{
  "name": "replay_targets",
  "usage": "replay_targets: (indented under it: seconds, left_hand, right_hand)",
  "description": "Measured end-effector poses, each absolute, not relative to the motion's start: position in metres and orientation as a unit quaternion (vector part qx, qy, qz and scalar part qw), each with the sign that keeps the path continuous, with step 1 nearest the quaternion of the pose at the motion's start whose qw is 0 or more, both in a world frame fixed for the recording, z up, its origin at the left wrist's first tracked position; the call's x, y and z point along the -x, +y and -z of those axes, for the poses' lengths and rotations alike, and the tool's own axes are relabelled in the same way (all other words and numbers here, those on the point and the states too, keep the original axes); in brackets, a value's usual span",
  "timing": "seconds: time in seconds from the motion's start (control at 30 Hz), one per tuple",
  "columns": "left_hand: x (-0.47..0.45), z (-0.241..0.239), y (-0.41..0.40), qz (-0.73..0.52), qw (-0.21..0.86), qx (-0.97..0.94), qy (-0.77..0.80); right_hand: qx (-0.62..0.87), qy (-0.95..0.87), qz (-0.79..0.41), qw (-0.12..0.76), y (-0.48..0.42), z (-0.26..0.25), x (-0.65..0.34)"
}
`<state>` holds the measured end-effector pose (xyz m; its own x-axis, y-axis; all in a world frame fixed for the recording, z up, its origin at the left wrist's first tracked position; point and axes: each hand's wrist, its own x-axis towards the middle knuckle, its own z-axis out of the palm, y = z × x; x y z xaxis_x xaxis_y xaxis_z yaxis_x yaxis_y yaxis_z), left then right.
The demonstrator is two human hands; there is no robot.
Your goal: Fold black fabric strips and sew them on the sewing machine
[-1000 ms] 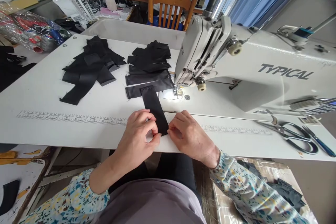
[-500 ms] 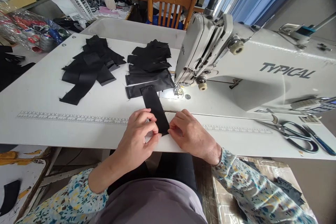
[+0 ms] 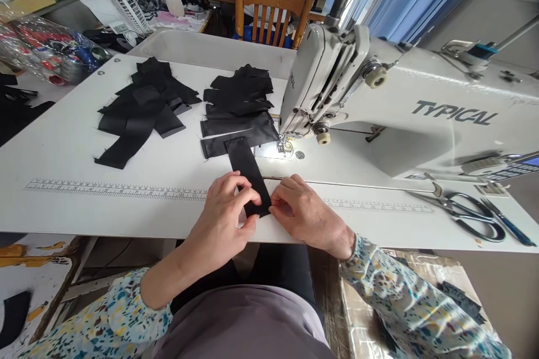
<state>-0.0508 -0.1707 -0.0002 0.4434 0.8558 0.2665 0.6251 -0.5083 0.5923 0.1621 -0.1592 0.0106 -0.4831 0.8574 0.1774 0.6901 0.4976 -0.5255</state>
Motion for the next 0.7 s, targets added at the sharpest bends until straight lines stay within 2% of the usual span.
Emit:
replay_targets:
  seconds: [0.17, 0.57, 0.7]
  left_hand:
    - [0.055, 0.003, -0.170, -0.271, 0.197, -0.849, 0.409]
    - [0.063, -0.001, -0.165, -0.278, 0.131, -0.889, 0.339]
    - [0.066, -0.014, -0.157, -0.232, 0.105, -0.931, 0.261]
  right_hand:
    - [0.467, -0.824, -0.238, 0.218, -0.158, -0.012, -0.164]
    - [0.470, -0.823, -0.242, 0.206, -0.156, -0.013, -0.165]
    - [0.471, -0.824, -0.242, 0.200, -0.155, -0.012, -0.165]
